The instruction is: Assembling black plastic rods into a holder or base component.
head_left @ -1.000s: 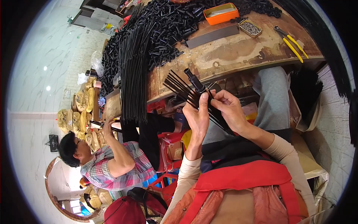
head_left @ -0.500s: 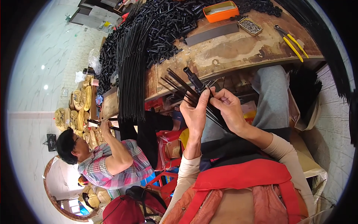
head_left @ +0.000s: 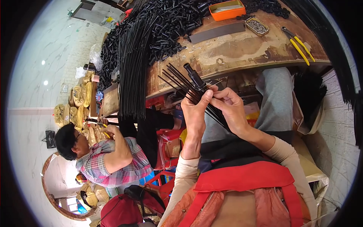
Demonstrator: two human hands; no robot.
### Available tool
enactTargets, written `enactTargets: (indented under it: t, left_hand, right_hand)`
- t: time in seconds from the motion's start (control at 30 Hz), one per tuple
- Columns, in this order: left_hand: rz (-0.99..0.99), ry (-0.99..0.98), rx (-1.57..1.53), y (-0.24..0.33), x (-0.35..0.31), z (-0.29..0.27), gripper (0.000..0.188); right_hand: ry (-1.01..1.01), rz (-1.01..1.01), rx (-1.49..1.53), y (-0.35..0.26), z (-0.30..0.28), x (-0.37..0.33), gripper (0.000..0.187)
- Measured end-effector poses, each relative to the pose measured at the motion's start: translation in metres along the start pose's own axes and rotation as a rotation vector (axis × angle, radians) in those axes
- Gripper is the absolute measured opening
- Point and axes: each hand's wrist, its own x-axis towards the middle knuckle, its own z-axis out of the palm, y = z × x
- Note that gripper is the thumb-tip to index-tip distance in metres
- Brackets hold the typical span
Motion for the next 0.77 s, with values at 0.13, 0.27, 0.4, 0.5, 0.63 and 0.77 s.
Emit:
enactTargets:
  t: [0.13,0.27,0.4,0.5,0.63,0.77]
  left_hand:
    - [0.019,-0.043,0.078,0.004,0.005,0.0,0.017]
    - [0.035,-0.059,0.114,0.004,0.004,0.001,0.015]
    - [0.095,0.031,0.337,0.002,0.003,0.008,0.009]
    - [0.11,0.022,0.285,-0.003,0.001,0.008,0.011]
    - [0.013,-0.08,0.11,-0.007,0.01,0.004,0.016]
    - [0.006,-0.16,0.035,-0.015,0.011,0.0,0.034]
  right_hand:
    - [-0.006,0.051,0.059,-0.002,-0.007,0.004,0.009]
    - [-0.055,0.152,0.151,-0.002,-0.015,0.013,0.012]
    - [-0.151,0.219,0.285,0.003,-0.027,0.02,0.012]
    - [-0.165,0.207,0.266,0.002,-0.028,0.018,0.011]
    - [0.01,0.058,0.028,0.004,-0.016,0.006,0.008]
    - [0.033,-0.026,-0.003,0.004,-0.017,0.005,0.005]
